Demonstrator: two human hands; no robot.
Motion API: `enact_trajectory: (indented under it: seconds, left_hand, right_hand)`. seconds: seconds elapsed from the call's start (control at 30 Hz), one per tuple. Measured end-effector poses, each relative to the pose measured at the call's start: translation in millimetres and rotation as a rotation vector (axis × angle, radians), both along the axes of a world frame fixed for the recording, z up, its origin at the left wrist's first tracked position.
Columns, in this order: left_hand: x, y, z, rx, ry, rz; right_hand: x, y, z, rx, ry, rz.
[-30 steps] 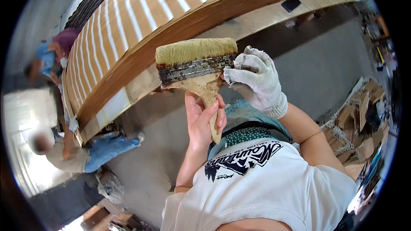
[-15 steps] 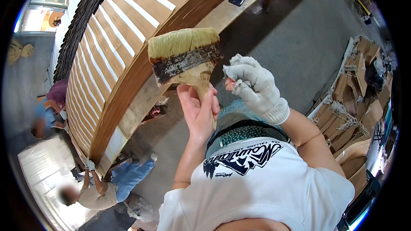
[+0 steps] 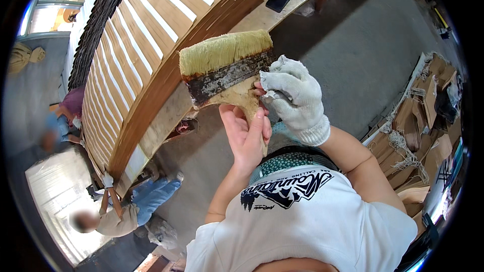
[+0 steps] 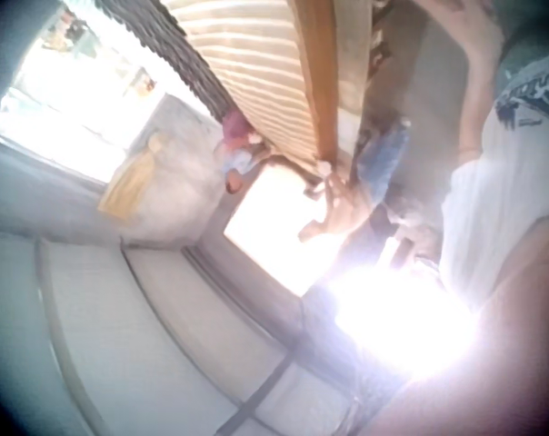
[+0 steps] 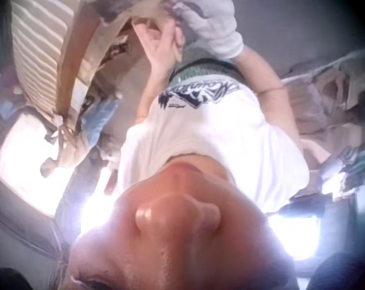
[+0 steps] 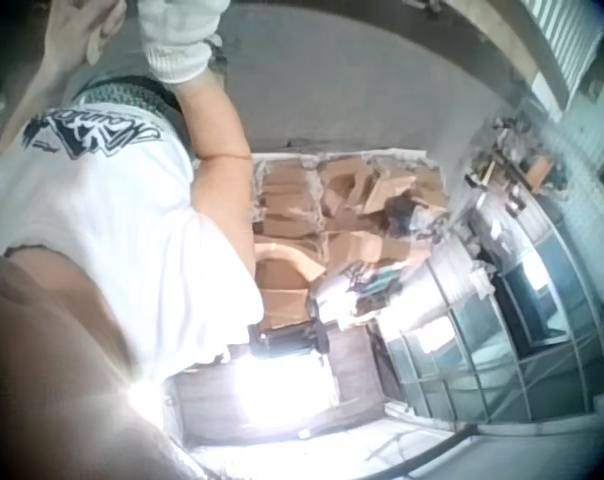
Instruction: The person repeatedly dips a wide brush into a metal bowl of liquid and applies it to the surface of a large cylindrical object wrapped in brown paper with white stripes. The person works along the length of the object, smoothing the liquid into the surface with the brush.
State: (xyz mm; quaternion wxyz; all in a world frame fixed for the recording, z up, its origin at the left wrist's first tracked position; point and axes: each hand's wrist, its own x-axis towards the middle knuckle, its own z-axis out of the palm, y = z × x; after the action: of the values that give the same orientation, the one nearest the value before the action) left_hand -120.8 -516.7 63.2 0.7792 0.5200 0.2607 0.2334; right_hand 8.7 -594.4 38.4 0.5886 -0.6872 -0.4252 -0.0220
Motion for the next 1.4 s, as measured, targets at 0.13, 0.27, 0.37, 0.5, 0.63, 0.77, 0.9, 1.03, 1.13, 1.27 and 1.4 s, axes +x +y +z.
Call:
enact_trajectory:
  seconds: [0.13,0.27,0.37,0.5,0.63,0.77,0.9,1.03,1.13,1.27,1.4]
  left_hand:
    - [-2,-1,3,0.009,0.021,0.022]
    - [-10,3,2,0.057,0.053,0.045]
    - [-19,7,3,0.079,0.049,0.046]
    - [-31,12,6,0.131,0.066,0.03]
    - [-52,19,2,0.192,0.067,0.078]
    - [-69,21,2,0.277,0.094,0.155]
    - [-91,35,-16,0.442,0.139,0.163]
    - [-97,44,-8,0.172,0.056,0.182]
    - [-107,47,0,-0.001,-0.104,0.118]
    - [-116,48,5,-0.02,-0.179,0.119]
    - [-119,45,5,0.05,-0.141,0.125]
  right_hand:
    - [2,5,8,-0.043,-0.135,-0.001]
    - [-8,11,13,-0.022,-0.203,0.018]
    - [-18,16,9,0.029,-0.182,0.025]
    - [-32,21,15,-0.03,-0.257,-0.019]
    - [-56,28,28,-0.136,-0.264,-0.019]
    - [-73,33,30,-0.119,-0.196,0.044]
    - [-89,41,38,0.001,0.541,0.283]
    - [-91,33,33,0.338,1.083,0.554]
    - [-81,31,35,0.394,0.999,0.394]
    - [-94,32,26,0.34,0.942,0.224]
    - [-105,50,14,0.259,0.446,0.119]
